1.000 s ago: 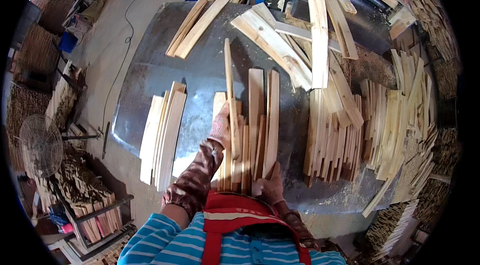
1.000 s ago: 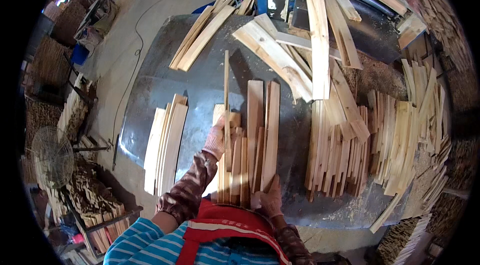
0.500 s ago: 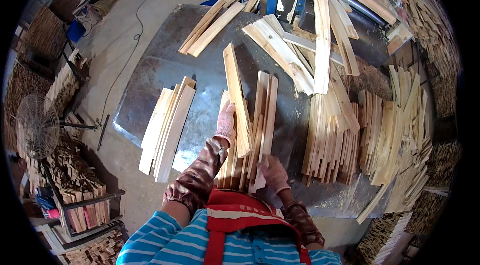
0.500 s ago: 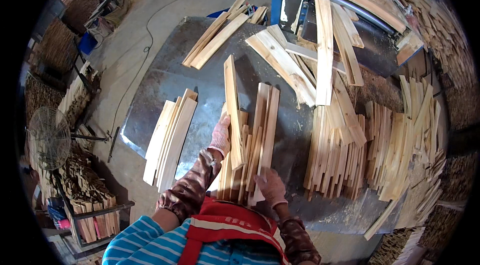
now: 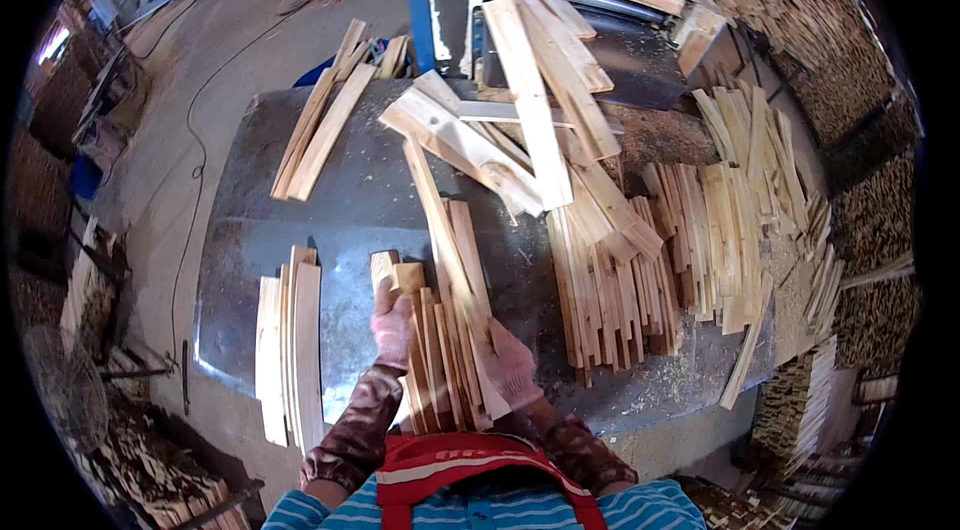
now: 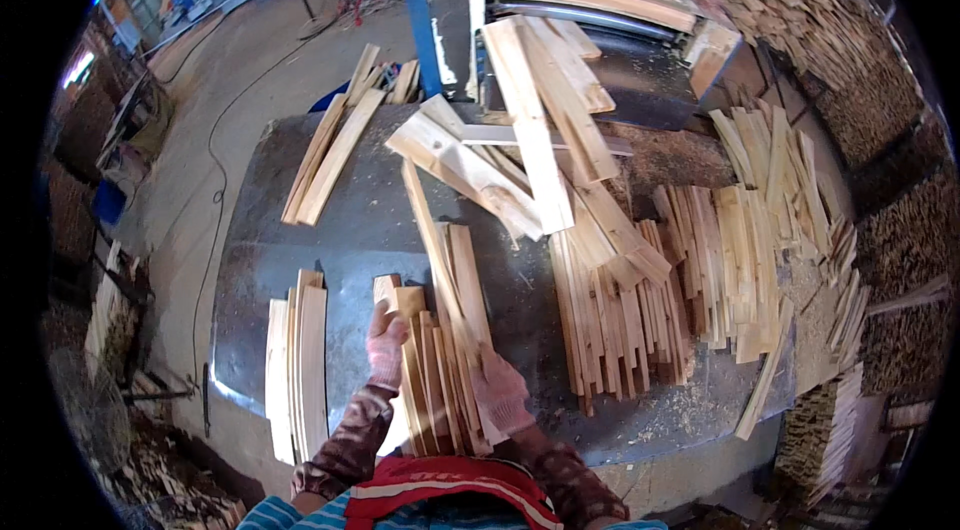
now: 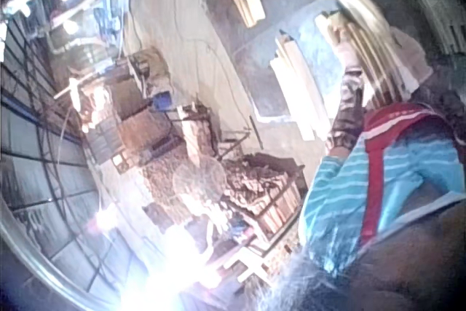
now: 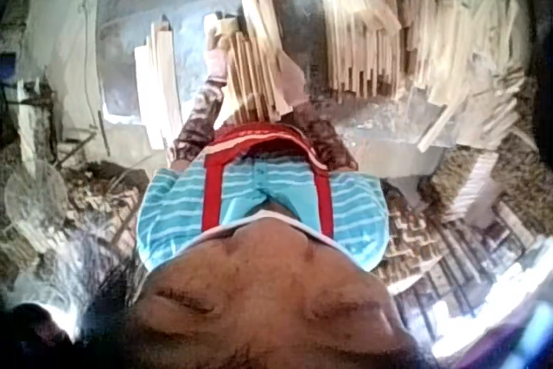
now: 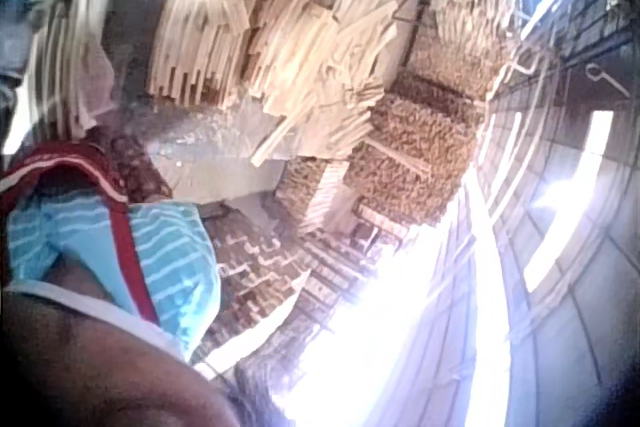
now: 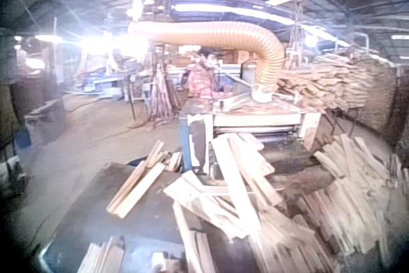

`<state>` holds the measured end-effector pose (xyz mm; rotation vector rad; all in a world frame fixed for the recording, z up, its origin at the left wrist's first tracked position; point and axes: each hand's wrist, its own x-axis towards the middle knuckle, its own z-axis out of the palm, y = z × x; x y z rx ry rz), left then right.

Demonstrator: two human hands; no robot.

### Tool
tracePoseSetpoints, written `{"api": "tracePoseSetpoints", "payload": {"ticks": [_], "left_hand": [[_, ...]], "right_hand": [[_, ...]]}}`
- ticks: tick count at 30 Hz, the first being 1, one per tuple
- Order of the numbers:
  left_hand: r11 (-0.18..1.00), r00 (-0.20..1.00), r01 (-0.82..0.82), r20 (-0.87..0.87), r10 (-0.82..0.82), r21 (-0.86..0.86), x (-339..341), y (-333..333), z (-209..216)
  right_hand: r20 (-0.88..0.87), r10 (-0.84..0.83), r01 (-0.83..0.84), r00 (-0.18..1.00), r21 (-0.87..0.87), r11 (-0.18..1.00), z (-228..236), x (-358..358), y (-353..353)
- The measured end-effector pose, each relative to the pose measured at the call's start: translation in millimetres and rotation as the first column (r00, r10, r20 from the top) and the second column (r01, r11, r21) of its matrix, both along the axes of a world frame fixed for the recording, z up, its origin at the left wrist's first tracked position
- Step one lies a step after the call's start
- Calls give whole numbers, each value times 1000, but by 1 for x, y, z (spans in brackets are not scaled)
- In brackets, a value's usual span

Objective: The person sorts and stacks small wooden planks in a workshop. They pick up planks from a metal table, align them, and place them into a blue bucket or onto a large stack on a metal rack. The person wears gloves and an apron while handling the wood.

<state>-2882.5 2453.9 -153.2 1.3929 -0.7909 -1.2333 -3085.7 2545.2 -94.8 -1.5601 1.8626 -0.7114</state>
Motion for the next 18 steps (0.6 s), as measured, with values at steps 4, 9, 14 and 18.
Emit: {"api": "tracePoseSetpoints", "payload": {"ticks": [4, 9, 14, 18], "left_hand": [[974, 991, -118, 81, 104, 192, 32, -1, -40], [995, 994, -47, 102, 38, 88, 15, 4, -69], [1000, 997, -2, 80, 1, 19, -15, -23, -37], [993, 994, 102, 44, -100, -51, -24, -56, -30]], "right_hand": [[-257, 46, -27, 965, 78, 997, -51, -22, 94], [-142, 267, -201, 953, 361, 911, -38, -43, 58], [-209, -379, 257, 902, -445, 858, 5, -115, -150], [-465, -383, 270, 798, -292, 917, -7, -163, -268]]}}
